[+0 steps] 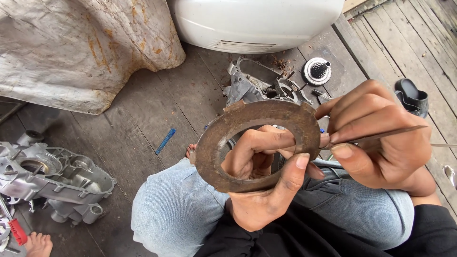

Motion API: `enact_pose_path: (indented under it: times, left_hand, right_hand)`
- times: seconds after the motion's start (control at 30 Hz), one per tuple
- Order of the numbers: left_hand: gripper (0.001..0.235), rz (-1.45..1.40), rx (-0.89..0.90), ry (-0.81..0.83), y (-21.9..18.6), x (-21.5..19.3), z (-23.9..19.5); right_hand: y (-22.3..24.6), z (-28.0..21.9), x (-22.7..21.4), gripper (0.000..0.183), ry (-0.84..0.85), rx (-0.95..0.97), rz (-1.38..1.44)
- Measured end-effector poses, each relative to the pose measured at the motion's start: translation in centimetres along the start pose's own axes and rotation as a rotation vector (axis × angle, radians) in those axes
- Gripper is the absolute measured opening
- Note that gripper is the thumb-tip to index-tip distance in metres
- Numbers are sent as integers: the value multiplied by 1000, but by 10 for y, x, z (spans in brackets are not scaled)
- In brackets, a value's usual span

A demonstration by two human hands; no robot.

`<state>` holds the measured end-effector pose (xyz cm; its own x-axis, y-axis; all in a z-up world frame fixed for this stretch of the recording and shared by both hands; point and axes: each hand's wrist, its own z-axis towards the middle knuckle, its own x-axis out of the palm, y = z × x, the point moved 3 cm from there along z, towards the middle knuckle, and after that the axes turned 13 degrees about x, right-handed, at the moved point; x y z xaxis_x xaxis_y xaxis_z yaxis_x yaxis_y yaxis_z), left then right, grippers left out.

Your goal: Cleaning residue from a circular metal engine component using a small metal scraping tool.

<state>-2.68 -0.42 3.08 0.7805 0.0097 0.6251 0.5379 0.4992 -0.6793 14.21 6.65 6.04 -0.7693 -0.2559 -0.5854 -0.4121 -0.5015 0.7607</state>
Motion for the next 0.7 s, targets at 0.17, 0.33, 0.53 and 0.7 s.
enact_pose_path:
  times: [0.17, 0.33, 0.53, 0.7]
  left_hand:
    - [23, 124, 33, 59, 0, 1, 1]
    - [34, 144, -1, 71, 1, -2, -1]
    - [29, 142, 17, 102, 1, -2, 0]
    - [24, -29, -132, -14, 6, -5, -8]
  right_hand:
    - [-5, -6, -2, 20, -34, -71, -15]
    - [-5, -9, -2, 19, -57, -45, -15]
    - [-4, -12, -4, 14, -75, -39, -25]
    - [-2, -6, -2, 13, -43, -68, 1]
